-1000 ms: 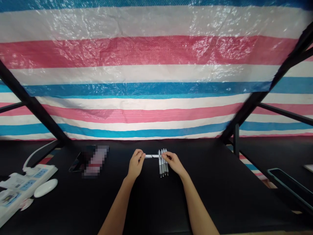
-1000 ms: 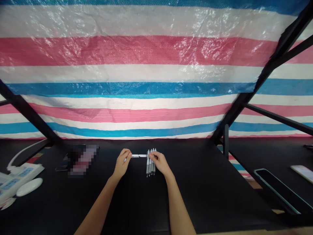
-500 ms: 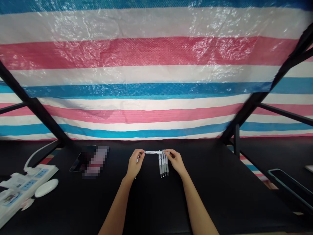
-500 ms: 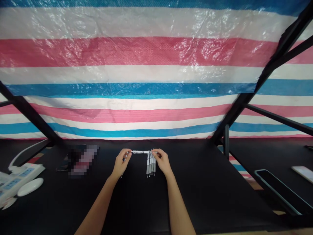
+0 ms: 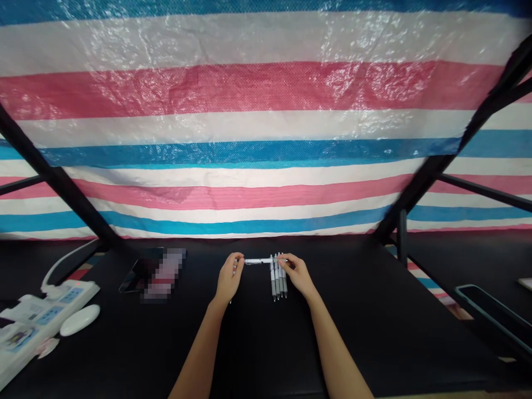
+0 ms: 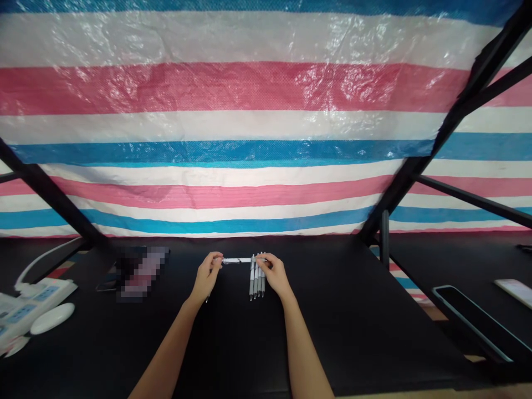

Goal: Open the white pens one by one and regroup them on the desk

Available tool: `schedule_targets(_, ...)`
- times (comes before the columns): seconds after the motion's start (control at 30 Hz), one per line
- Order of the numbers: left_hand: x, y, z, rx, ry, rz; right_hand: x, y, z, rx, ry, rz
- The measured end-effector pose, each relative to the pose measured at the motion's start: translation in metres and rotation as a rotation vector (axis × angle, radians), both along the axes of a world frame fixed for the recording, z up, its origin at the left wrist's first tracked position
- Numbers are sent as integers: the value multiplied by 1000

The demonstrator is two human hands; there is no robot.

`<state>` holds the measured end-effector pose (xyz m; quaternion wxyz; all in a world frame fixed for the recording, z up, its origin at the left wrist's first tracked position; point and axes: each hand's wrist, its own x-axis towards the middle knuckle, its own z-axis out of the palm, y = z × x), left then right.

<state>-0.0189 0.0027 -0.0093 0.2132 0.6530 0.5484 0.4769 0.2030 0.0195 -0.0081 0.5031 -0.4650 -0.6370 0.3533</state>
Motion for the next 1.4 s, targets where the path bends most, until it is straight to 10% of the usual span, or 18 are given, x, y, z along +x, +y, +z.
schedule_targets(1.4, -24, 10, 0, -108, -393, 60, 17, 2, 0, -28, 18, -44)
